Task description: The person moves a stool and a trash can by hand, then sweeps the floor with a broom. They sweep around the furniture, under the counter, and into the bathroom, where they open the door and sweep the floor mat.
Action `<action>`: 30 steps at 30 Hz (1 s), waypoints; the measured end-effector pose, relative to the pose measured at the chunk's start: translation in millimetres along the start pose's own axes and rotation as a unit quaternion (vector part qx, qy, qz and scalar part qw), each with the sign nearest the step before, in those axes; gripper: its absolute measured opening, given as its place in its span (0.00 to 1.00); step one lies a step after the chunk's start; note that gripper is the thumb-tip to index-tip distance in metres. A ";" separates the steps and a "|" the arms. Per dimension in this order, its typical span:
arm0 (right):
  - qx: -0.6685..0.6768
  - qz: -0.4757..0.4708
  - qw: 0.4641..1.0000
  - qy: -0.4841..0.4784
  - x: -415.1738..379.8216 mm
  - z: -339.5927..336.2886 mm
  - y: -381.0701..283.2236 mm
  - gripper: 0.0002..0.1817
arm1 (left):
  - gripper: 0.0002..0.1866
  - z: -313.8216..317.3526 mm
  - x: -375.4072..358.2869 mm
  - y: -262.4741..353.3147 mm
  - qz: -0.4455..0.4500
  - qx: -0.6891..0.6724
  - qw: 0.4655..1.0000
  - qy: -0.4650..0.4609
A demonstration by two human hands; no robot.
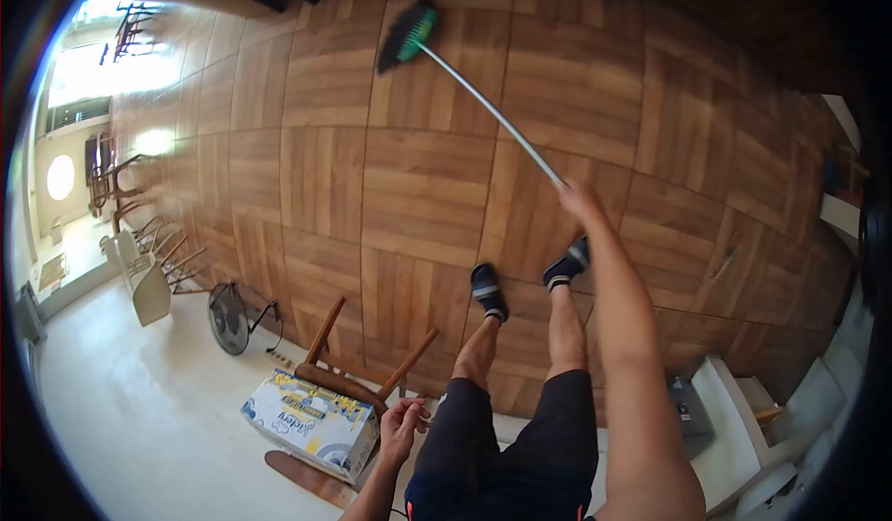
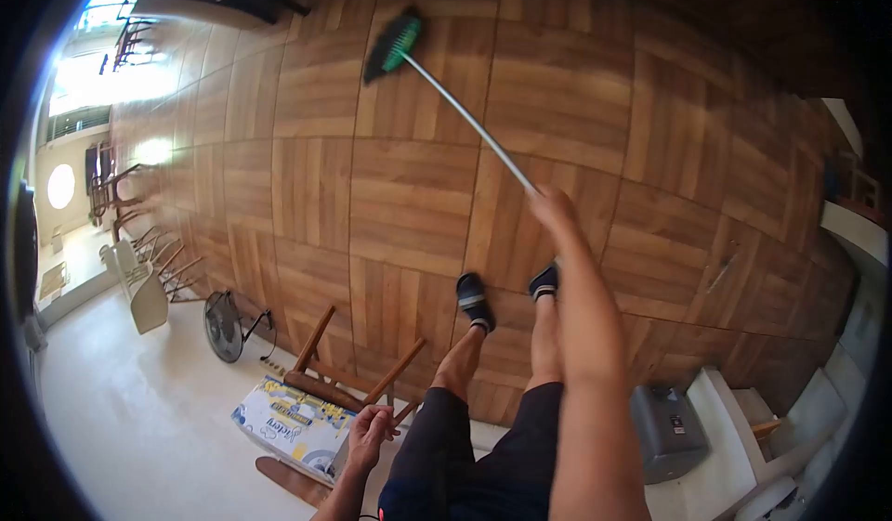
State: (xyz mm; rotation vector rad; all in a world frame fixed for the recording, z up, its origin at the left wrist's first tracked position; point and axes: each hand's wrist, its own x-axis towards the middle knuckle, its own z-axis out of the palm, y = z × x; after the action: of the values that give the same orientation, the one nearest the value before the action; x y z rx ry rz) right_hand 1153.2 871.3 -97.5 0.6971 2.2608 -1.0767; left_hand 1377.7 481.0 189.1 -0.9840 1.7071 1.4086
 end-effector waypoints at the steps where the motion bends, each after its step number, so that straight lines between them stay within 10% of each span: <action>1: 0.005 -0.022 0.998 0.054 -21.9 -21.4 77.2 0.19 | 0.11 12.6 1.1 10.1 0.004 0.002 1.000 -0.013; 5: -0.085 0.172 0.980 0.054 -233.7 -166.2 239.8 0.21 | 0.10 67.3 6.0 59.0 0.015 0.022 0.999 -0.028; 12: -0.236 0.283 0.917 0.153 -394.7 -268.4 232.8 0.26 | 0.11 165.7 32.6 124.1 0.039 0.106 0.990 -0.085; 20: -0.103 0.092 0.982 0.130 -113.6 -233.2 190.4 0.24 | 0.12 232.6 71.4 190.8 0.064 0.211 0.970 -0.106; 30: -0.061 0.244 0.960 0.120 86.5 -293.8 246.7 0.31 | 0.12 305.5 173.8 292.3 0.048 0.275 0.954 -0.104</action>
State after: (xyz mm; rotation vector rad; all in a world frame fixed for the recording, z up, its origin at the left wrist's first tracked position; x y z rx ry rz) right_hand 1179.0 1262.6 -127.1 1.3040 2.1522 -0.6349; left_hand 1053.9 796.2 119.4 -0.4325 1.8545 0.9609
